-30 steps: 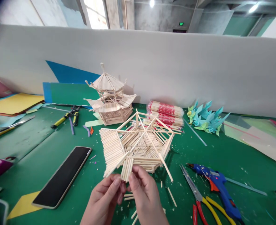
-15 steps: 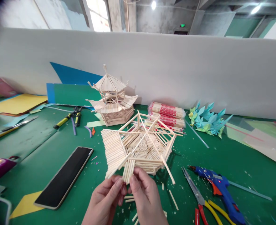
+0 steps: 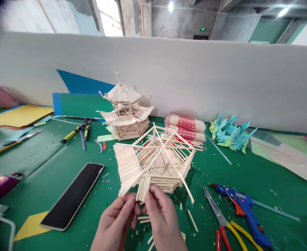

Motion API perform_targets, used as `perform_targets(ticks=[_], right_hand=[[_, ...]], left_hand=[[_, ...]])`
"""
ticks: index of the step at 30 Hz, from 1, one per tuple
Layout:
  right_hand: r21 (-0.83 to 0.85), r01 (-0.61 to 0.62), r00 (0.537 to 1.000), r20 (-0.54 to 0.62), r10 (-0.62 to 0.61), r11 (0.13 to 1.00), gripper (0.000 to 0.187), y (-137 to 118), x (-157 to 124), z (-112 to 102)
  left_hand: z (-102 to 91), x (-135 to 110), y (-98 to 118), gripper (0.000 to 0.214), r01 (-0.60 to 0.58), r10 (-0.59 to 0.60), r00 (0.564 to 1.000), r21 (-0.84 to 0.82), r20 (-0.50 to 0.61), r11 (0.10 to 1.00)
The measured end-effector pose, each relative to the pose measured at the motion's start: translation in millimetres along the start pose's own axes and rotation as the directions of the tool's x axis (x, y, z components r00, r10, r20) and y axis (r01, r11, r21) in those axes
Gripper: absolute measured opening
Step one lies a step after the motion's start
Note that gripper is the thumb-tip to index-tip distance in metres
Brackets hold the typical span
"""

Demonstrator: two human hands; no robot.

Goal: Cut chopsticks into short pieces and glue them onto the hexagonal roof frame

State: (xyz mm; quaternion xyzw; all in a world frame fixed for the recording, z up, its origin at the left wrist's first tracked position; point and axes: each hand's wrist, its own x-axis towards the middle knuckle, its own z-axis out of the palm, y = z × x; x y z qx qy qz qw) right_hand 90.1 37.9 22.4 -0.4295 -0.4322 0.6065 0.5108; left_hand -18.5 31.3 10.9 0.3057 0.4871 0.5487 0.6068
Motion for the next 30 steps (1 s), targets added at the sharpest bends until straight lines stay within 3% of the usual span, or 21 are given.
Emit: perform_targets(ticks=[6, 13, 30], right_hand=[[0.009, -0.008, 0.999, 0.037, 0.007, 1.0, 0.021, -0.9, -0.4, 0.5], [0.023, -0.006, 1.0, -0.023, 0.007, 1.0, 0.018, -0.7, -0.8, 1.7], [-0.098, 0.005, 1.0, 0.029, -0.002, 0.995, 0.021, 8.2, 1.2, -6.6]], left_hand=[[3.3, 1.0, 2.7, 0.022, 0.031, -0.031, 0.999, -0.052, -0.008, 0.998], [4.6, 0.3, 5.7, 0.024, 0.031, -0.032, 0.999, -0.051, -0.029, 0.998], [4.9, 2.0, 6.2, 0.028, 0.027, -0.028, 0.998, -0.011, -0.047, 1.0]])
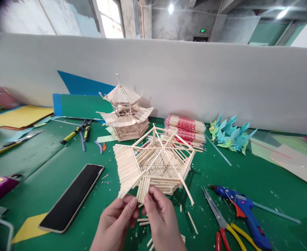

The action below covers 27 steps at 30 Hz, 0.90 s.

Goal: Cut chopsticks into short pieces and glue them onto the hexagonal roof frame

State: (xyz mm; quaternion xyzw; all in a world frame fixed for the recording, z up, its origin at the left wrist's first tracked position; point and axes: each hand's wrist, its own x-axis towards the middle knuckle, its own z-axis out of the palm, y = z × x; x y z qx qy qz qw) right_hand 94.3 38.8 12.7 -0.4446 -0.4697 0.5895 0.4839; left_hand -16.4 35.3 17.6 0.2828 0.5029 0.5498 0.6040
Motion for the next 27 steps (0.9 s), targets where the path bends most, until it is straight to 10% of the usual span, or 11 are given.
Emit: perform_targets(ticks=[27], right_hand=[[0.009, -0.03, 0.995, -0.099, 0.03, 1.0, 0.025, -1.9, -5.0, 4.6]], left_hand=[[-8.3, -2.1, -1.2, 0.029, 0.012, -0.012, 0.995, -0.006, 0.101, 1.0]])
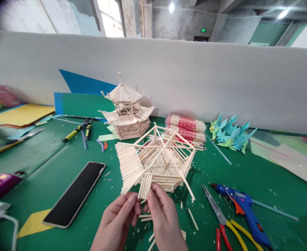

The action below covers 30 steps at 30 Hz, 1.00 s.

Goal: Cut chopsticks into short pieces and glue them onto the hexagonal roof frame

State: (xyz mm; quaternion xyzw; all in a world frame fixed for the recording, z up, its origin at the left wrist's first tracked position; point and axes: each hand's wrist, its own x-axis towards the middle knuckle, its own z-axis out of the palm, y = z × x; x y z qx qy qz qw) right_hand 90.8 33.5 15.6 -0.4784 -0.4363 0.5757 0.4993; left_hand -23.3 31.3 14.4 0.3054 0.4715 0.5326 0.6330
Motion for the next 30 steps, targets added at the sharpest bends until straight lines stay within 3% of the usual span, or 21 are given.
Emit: perform_targets(ticks=[11, 16, 20, 30], right_hand=[[0.01, -0.005, 0.998, 0.057, 0.004, 1.0, 0.027, -1.3, 1.2, 0.2], [-0.014, -0.001, 1.0, 0.026, 0.001, 1.0, 0.031, -3.9, 1.6, 1.3], [-0.007, 0.01, 0.997, 0.072, -0.01, 1.0, 0.031, -5.1, 1.8, 1.4], [-0.044, 0.066, 0.997, 0.052, -0.064, 0.997, 0.035, 1.4, 4.6, 2.6]], left_hand=[[3.2, 2.3, 0.7, 0.024, 0.001, -0.002, 1.0, -0.024, -0.028, 1.0], [6.5, 1.2, 4.6, 0.024, -0.026, 0.026, 0.997, 0.001, -0.074, 1.0], [6.6, 2.5, 2.4, 0.026, -0.012, 0.01, 0.998, -0.025, -0.067, 1.0], [7.2, 3.0, 1.7, 0.024, 0.04, -0.045, 0.998, -0.109, -0.046, 0.993]])
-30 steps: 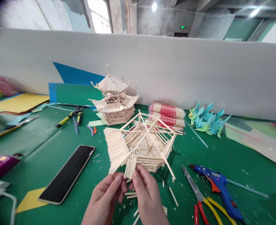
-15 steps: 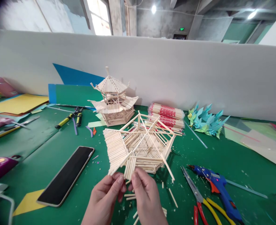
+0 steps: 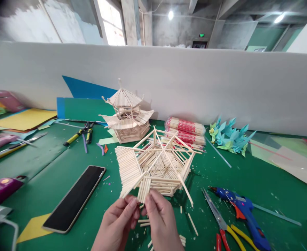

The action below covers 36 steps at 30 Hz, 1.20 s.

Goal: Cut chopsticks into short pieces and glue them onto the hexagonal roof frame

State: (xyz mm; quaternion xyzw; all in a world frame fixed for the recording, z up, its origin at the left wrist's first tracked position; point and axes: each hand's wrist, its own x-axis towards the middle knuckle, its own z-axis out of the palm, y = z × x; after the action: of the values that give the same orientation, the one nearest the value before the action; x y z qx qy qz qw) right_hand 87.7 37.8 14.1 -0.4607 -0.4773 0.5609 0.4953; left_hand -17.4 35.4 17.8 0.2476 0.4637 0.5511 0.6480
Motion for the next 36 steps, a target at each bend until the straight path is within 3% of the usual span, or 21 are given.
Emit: perform_targets(ticks=[16, 27, 36], right_hand=[[-0.027, -0.001, 0.999, -0.037, -0.001, 1.0, 0.035, -4.8, -1.0, 0.6], [-0.029, 0.006, 0.999, 0.037, -0.005, 1.0, 0.035, -2.1, -0.3, -2.5], [0.02, 0.017, 0.999, 0.029, -0.017, 1.0, 0.035, -6.7, 0.0, 0.5]], left_hand=[[3.8, -2.9, 2.7, 0.023, -0.006, 0.006, 1.0, -0.013, -0.007, 1.0], [1.3, -2.8, 3.2, 0.022, -0.011, 0.011, 1.0, -0.004, 0.004, 1.0], [1.1, -2.9, 3.1, 0.022, -0.001, 0.001, 1.0, 0.0, 0.014, 1.0]])
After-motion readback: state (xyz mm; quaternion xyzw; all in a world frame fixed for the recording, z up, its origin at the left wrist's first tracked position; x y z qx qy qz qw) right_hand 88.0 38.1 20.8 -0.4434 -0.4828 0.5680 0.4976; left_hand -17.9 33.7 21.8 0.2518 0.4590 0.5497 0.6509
